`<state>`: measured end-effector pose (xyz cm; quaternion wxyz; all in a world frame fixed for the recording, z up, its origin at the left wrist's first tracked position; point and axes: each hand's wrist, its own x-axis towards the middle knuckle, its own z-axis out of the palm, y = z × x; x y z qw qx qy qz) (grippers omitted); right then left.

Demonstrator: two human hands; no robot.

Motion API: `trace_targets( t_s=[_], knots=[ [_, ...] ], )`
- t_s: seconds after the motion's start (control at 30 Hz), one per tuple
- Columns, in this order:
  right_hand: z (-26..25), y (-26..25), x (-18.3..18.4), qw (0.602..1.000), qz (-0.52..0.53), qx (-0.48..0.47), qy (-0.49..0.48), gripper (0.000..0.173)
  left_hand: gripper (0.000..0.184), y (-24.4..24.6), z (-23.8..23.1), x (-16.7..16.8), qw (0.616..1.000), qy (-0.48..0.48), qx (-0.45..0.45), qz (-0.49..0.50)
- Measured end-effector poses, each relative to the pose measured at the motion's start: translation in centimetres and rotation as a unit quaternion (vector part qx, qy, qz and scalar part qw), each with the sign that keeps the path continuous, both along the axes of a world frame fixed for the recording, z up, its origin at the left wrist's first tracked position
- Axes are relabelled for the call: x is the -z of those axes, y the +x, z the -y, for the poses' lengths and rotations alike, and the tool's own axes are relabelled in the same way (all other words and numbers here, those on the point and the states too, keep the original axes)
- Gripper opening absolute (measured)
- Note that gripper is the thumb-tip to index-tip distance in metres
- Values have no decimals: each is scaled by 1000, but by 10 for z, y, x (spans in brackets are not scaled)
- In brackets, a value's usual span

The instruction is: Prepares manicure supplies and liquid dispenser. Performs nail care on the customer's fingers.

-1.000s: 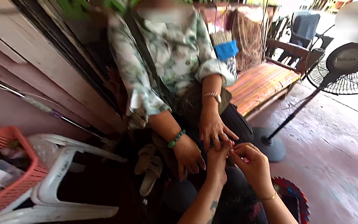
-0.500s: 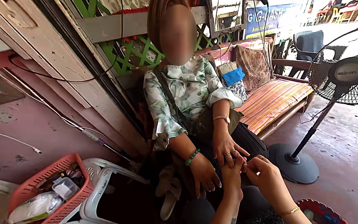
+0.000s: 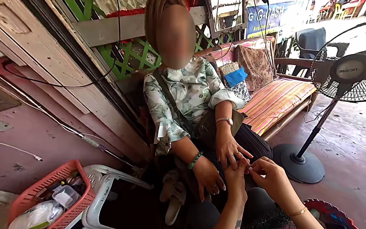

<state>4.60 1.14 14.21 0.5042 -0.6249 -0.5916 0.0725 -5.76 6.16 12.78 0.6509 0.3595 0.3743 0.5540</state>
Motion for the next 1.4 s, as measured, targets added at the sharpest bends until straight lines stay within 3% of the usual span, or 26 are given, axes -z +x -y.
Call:
trace_targets(
  t_s=[0.2,0.37,0.5,0.67,0.83,0.97,1.03,1.13,1.3,1.4],
  knots=[
    [-11,-4,3,997,-79,12,15,14,13,-2,-1,-1,1000,-7,-16,-4],
    [-2,-10,3,999,-27,17,21,8,14,-1,4,0,1000,-10,-12,-20],
    [-4,1,8,989,-147,-10,-21,10,12,-2,4,5,1000,-16,2,-7],
    [1,-4,6,999,-51,-1,19,9,16,1,7,3,999,2,-2,-32],
    [-1,8,4,973,-216,-66,-51,11,13,-1,7,-2,999,13,-2,-52],
    [5,0,-4,993,-113,-24,-24,9,14,0,6,-1,999,23,-6,-44],
    [0,1,-2,984,-176,-29,-27,9,13,1,5,-1,999,27,-10,-33],
    [0,8,2,929,-351,-94,-64,9,13,-1,6,-2,999,32,-8,-22],
    [6,0,2,976,-211,-50,-13,9,14,0,5,-3,999,46,-7,-27],
    [1,2,4,939,-337,-61,-39,7,12,1,6,-3,999,36,-14,-34]
  ],
)
